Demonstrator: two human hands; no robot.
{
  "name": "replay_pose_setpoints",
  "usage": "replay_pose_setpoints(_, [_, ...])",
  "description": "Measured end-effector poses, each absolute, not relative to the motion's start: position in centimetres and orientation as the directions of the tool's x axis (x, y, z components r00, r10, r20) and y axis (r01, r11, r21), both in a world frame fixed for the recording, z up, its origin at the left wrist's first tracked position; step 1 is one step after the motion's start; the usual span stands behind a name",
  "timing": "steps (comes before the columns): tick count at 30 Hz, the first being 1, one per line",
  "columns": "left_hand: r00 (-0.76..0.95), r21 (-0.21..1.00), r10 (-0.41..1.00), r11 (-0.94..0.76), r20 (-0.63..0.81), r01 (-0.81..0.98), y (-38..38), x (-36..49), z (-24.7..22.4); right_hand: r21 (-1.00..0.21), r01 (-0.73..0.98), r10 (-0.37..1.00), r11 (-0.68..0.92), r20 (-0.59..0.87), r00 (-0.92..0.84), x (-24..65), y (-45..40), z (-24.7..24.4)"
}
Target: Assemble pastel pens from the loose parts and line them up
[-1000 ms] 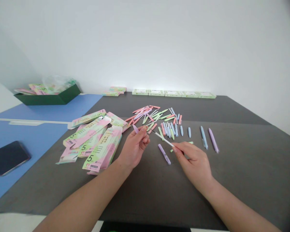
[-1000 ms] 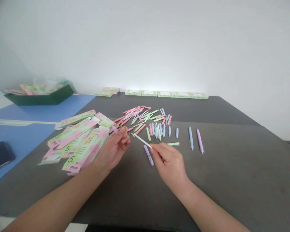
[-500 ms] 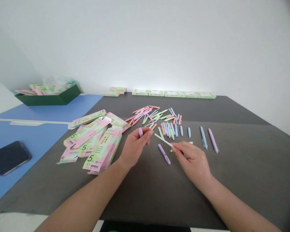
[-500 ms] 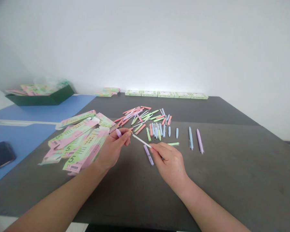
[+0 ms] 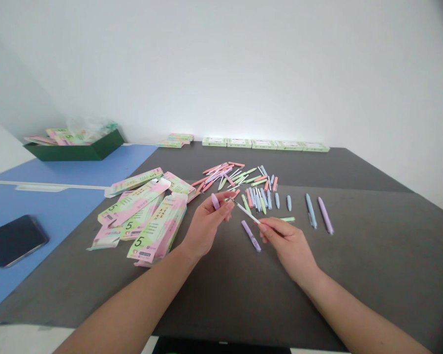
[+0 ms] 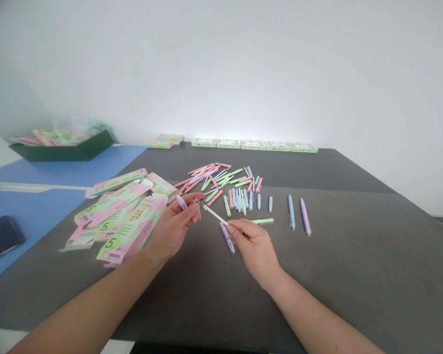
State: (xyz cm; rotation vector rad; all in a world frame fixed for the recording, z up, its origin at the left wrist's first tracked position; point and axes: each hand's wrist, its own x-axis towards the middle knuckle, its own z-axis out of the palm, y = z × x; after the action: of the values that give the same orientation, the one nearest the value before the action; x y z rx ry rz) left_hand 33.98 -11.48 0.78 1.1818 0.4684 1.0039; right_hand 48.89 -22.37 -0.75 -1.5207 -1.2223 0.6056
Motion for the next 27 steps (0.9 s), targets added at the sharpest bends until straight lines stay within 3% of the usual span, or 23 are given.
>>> replay_pose_setpoints(3, [0.51,0.819,0.845,0.173,0.162,-0.547,-11.2,33.9,0.9,-0.947,0.316,0.914,0.054,0.174,0.366,48.8,-22.4,-0.8])
replay_pose_setpoints(6, [0.51,0.647,0.859,0.364,0.045,-0.67,-10.5,33.9,0.9,-0.949,0.315,0.917,0.035,0.155,0.368,48.6,-22.4,-0.7])
replay_pose_setpoints(13, [0.538,0.463,0.832,0.533,-0.134,-0.708,-9.4,33.9,0.5,-0.927,0.371,0.933,-0.058,0.082,0.351,47.8,-22.0,-0.6])
replay_pose_setpoints(27, [0.558,0.478,0.817,0.552,-0.147,-0.683,-10.1,34.2,0.3,-0.902,0.416,0.94,-0.118,0.035,0.341,47.8,-21.7,-1.5])
